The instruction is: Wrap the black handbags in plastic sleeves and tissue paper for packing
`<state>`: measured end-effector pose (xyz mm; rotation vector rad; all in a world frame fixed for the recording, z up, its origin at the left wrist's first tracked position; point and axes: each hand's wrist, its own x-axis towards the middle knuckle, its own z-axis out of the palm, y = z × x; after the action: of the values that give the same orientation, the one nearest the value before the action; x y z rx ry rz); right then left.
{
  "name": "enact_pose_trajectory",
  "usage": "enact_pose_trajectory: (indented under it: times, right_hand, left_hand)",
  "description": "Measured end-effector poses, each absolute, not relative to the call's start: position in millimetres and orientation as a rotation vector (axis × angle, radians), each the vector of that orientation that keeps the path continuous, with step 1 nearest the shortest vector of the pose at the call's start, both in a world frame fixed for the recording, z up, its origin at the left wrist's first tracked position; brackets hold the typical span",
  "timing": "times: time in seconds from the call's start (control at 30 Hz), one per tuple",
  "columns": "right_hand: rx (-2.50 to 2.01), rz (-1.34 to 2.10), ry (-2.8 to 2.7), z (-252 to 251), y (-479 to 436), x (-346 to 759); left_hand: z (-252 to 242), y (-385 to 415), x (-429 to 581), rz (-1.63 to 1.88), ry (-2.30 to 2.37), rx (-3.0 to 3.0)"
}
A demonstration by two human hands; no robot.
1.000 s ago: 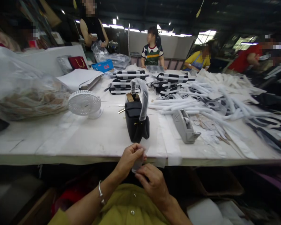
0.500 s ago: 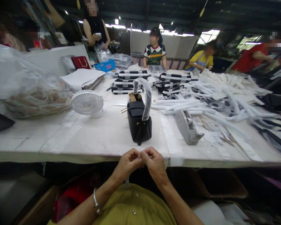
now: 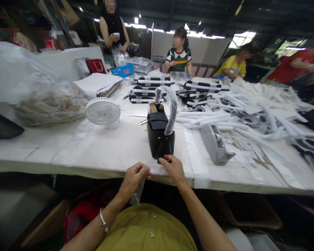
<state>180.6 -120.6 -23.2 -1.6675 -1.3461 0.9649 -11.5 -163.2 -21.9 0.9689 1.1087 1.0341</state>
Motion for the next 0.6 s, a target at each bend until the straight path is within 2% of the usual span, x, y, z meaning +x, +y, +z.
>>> enact_pose_trajectory:
  times: [0.23,0.4,0.6]
  right_hand:
    - [-1.361,1.324,-1.087,6,-142,162]
    - [-1.203,1.354,-0.921,29,-152,156]
    - [-1.181,1.409,-0.989,24,-152,154]
  left_hand:
    - [-24,-163,-34,1.093,1.287,1.237]
    - [-30,-164,-45,1.087,1.319,1.348]
    - [-30,-165,-47,1.142,1.218,1.465]
